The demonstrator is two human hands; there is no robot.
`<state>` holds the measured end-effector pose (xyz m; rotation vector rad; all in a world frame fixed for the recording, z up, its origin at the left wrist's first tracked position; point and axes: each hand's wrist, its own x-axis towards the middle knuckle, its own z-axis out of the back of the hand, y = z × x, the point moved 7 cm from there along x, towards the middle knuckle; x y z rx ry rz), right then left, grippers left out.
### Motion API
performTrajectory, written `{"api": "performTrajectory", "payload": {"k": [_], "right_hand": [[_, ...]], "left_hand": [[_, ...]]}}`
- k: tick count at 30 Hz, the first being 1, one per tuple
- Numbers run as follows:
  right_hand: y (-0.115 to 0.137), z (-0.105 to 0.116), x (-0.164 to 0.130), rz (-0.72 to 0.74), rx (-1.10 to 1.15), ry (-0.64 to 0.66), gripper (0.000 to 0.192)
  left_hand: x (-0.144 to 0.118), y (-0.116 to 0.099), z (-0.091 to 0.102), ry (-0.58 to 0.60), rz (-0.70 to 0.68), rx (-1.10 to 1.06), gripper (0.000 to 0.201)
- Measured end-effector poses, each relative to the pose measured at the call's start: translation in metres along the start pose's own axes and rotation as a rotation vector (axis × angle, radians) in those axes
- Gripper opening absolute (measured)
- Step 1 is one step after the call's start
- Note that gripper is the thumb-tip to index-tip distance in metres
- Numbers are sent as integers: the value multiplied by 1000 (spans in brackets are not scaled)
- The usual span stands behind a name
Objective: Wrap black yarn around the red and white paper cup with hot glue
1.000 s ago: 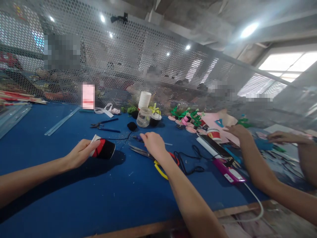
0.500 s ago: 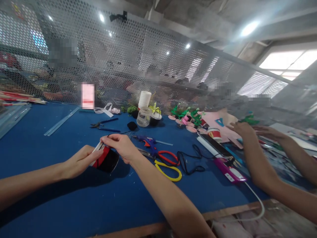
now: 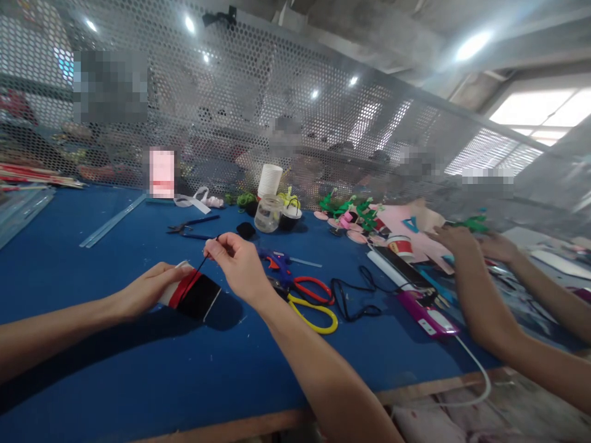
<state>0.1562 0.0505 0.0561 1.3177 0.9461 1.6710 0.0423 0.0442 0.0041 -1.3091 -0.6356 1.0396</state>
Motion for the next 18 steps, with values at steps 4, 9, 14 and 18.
{"api": "performTrajectory", "payload": {"k": [4, 9, 14, 18], "right_hand": [[2, 4, -1, 22, -66, -19, 17], [2, 6, -2, 21, -121, -26, 19], [7, 7, -4, 40, -180, -38, 20], [4, 8, -3, 27, -216, -39, 22]], "left_hand": [[0, 5, 5, -81, 67, -23, 32], [1, 7, 5, -112, 98, -30, 32], [1, 12, 7, -149, 146, -45, 29], [1, 10, 5, -126, 124, -29, 31]]}}
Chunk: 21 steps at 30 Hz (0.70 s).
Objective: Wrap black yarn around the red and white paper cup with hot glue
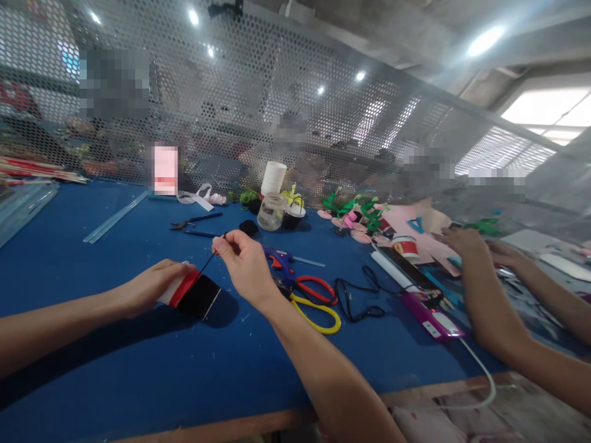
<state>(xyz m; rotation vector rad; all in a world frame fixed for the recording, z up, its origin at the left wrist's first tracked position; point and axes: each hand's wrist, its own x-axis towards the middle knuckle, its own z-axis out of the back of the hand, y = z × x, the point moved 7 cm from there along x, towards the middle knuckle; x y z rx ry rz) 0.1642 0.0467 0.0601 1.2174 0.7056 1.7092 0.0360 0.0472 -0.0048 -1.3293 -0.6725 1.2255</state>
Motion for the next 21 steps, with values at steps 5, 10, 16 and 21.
{"api": "performTrajectory", "payload": {"k": [5, 10, 16, 21], "right_hand": [[-11, -2, 3, -34, -38, 3, 24], [-16, -5, 3, -33, -68, 20, 24], [-18, -9, 3, -63, -58, 48, 22], [-17, -13, 3, -84, -78, 77, 21]], "left_hand": [[-5, -7, -3, 58, -77, 65, 34], [-12, -11, -9, 140, -129, 50, 36], [-14, -13, -12, 170, -184, 69, 38], [-17, -16, -11, 163, -239, 131, 39]]}}
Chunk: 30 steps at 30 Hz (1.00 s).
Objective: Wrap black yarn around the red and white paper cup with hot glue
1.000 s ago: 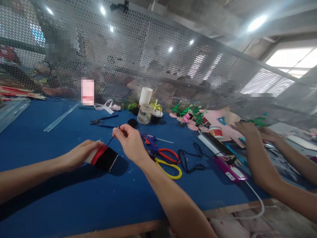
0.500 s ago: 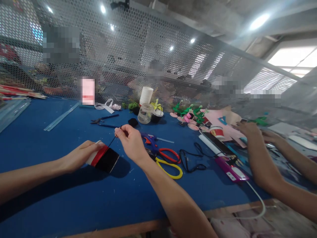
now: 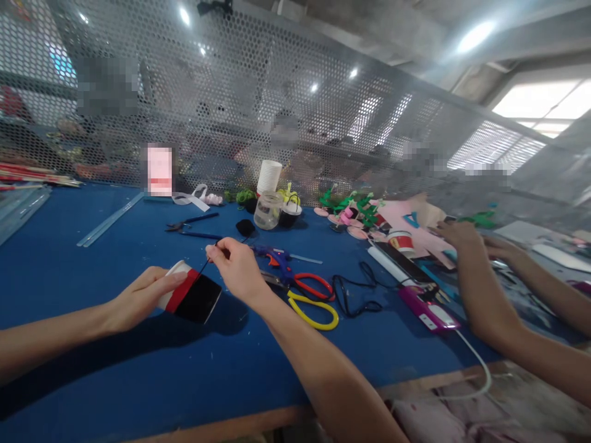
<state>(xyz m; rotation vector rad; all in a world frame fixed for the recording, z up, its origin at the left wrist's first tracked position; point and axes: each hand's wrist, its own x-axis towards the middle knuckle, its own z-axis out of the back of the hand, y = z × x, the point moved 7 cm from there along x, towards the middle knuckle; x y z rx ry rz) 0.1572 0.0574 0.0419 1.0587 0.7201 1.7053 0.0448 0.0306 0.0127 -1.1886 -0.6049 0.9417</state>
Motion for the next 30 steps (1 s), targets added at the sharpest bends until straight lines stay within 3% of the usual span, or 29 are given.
{"api": "performTrajectory", "payload": {"k": [20, 30], "right_hand": [[-3, -18, -6, -60, -34, 144, 23], [-7, -22, -5, -76, -50, 200, 26]], "left_hand": [[-8, -18, 1, 5, -365, 337, 36], [-9, -20, 0, 14, -424, 398, 38]]}}
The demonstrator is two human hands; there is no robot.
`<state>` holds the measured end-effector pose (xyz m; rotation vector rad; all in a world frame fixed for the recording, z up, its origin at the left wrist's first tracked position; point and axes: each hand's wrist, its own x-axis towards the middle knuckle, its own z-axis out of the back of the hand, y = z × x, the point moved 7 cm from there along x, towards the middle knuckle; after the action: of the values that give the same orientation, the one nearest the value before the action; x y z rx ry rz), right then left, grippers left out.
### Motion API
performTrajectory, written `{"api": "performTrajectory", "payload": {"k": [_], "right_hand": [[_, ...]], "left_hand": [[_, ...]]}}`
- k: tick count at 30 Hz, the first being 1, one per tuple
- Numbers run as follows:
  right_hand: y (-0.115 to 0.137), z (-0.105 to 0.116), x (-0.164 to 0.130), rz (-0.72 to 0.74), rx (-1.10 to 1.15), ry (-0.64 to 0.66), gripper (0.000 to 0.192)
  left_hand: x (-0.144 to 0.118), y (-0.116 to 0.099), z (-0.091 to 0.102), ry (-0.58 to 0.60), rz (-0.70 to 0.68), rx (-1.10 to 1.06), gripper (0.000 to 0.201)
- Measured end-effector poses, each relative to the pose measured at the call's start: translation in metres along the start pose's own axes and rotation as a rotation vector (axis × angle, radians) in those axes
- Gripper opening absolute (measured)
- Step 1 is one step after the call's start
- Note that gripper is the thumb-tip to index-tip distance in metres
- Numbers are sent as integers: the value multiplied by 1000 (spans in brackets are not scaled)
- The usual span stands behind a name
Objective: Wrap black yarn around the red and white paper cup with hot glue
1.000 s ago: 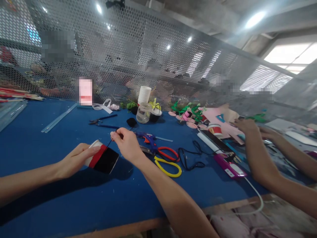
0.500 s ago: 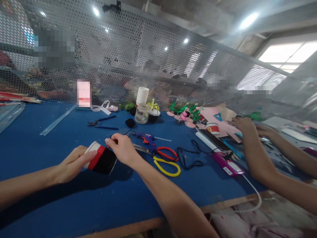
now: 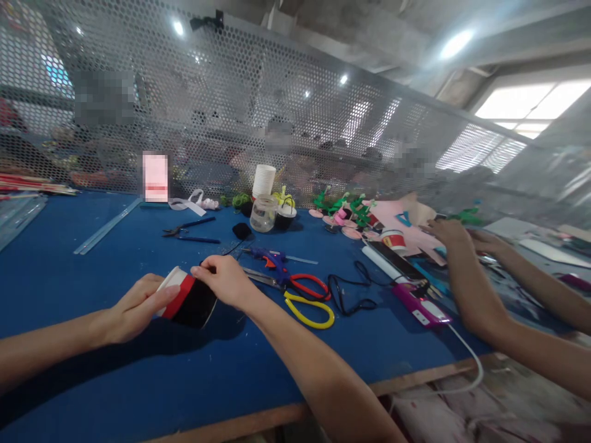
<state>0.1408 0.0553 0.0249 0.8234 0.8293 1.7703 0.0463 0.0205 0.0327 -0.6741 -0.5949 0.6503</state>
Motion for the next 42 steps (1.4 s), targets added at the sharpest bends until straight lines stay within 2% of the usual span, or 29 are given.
{"api": "performTrajectory", "payload": {"k": [3, 7, 9, 11, 13, 16, 19, 22, 26, 32, 35, 38, 42], "right_hand": [[-8, -1, 2, -75, 73, 50, 35], [-13, 1, 3, -191, 380, 105, 48], [-8, -1, 1, -195, 495, 207, 49], [-1, -1, -2, -153, 516, 294, 40], [3, 2, -5, -102, 477, 305, 35], [4, 7, -6, -34, 332, 223, 37], [5, 8, -7, 70, 119, 130, 43], [6, 2, -9, 163, -73, 82, 51], [4, -7, -12, 217, -143, 100, 54], [21, -15, -11, 267, 10, 169, 40], [21, -14, -3, 223, 51, 152, 38], [11, -2, 5, 104, 73, 99, 26], [-7, 36, 2, -72, 121, -10, 14]], "left_hand": [[1, -3, 5, -31, -36, 20, 36], [5, 2, 18, -113, 1, -12, 36], [8, 8, 23, -145, 52, -62, 36], [12, 12, 26, -158, 84, -111, 35], [15, 15, 26, -139, 123, -180, 34], [17, 26, 20, -106, 288, -410, 31], [16, 40, 12, -152, 488, -745, 28], [12, 51, 2, -188, 617, -871, 24], [6, 56, -4, -191, 572, -755, 28], [3, 53, -17, -80, 539, -573, 36], [3, 54, -17, -110, 571, -544, 36], [1, 57, -13, -159, 624, -517, 34], [-2, 58, -7, -189, 660, -513, 32]]}}
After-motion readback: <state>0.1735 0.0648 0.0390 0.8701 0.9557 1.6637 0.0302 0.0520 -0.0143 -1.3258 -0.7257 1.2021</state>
